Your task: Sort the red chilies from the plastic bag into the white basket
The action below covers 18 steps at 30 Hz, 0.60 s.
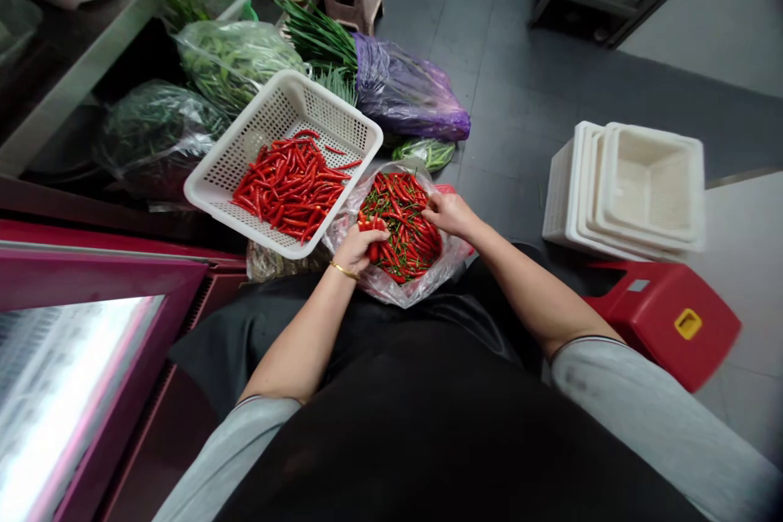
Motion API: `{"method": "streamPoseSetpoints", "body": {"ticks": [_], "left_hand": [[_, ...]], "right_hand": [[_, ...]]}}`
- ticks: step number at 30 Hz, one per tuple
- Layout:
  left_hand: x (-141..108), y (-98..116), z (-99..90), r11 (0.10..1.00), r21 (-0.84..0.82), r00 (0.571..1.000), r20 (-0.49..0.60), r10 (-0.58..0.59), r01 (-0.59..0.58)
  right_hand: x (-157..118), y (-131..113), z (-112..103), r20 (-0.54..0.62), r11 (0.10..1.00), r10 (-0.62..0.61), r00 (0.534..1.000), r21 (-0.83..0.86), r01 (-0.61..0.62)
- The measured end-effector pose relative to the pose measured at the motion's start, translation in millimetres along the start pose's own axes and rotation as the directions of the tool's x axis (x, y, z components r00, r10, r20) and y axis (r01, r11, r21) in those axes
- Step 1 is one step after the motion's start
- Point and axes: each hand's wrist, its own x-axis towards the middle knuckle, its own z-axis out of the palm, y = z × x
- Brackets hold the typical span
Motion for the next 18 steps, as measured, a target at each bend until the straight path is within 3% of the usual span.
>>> {"method": "streamPoseSetpoints", "body": {"ticks": [4, 7, 8, 9, 10, 11, 13, 15, 16, 17, 18], "left_hand": [[-2, 4, 2.9, 0.999, -0.043, 0.998, 0.054, -0.026, 0.028], [2, 31, -15.4, 0.986, 0.096, 0.989, -0.055, 0.14, -0.134], [6, 47, -26.5, 0.957, 0.198, 0.963, -0.125, 0.238, -0.21], [9, 65, -38.6, 0.902, 0.328, 0.91, -0.207, 0.358, -0.28], [13, 84, -50.5, 0.82, 0.467, 0.83, -0.27, 0.489, -0.331], [16, 103, -60.4, 0.719, 0.61, 0.769, -0.266, 0.582, -0.334], [19, 130, -68.2, 0.48, 0.837, 0.695, -0.18, 0.696, -0.264], [16, 135, -54.8, 0.323, 0.911, 0.672, -0.072, 0.737, -0.256], [13, 127, -41.2, 0.305, 0.902, 0.678, -0.018, 0.735, -0.306], [10, 113, -24.9, 0.343, 0.856, 0.698, 0.029, 0.715, -0.386], [7, 95, -7.6, 0.448, 0.777, 0.761, 0.061, 0.646, -0.443]], "right_hand": [[-9, 2, 10, 0.093, 0.997, -0.013, 0.996, -0.078, 0.021], [-11, 5, 22, 0.142, 0.996, 0.01, 0.99, -0.085, 0.003], [-9, 6, 21, 0.124, 0.999, 0.001, 0.992, -0.05, 0.005], [-8, 8, 17, 0.09, 1.0, -0.018, 0.996, 0.0, 0.018], [-6, 10, 10, 0.047, 0.997, -0.039, 0.998, 0.065, 0.036], [-4, 11, 3, 0.004, 0.988, -0.05, 0.999, 0.147, 0.048], [-2, 10, -12, -0.052, 0.929, -0.031, 0.998, 0.367, 0.048], [-1, 2, -20, -0.058, 0.793, 0.003, 0.998, 0.608, 0.033], [-2, -3, -21, -0.053, 0.71, 0.01, 0.999, 0.704, 0.03], [-2, -9, -20, -0.055, 0.631, 0.009, 0.998, 0.775, 0.037], [-3, -15, -17, -0.067, 0.572, 0.006, 0.998, 0.819, 0.052]]}}
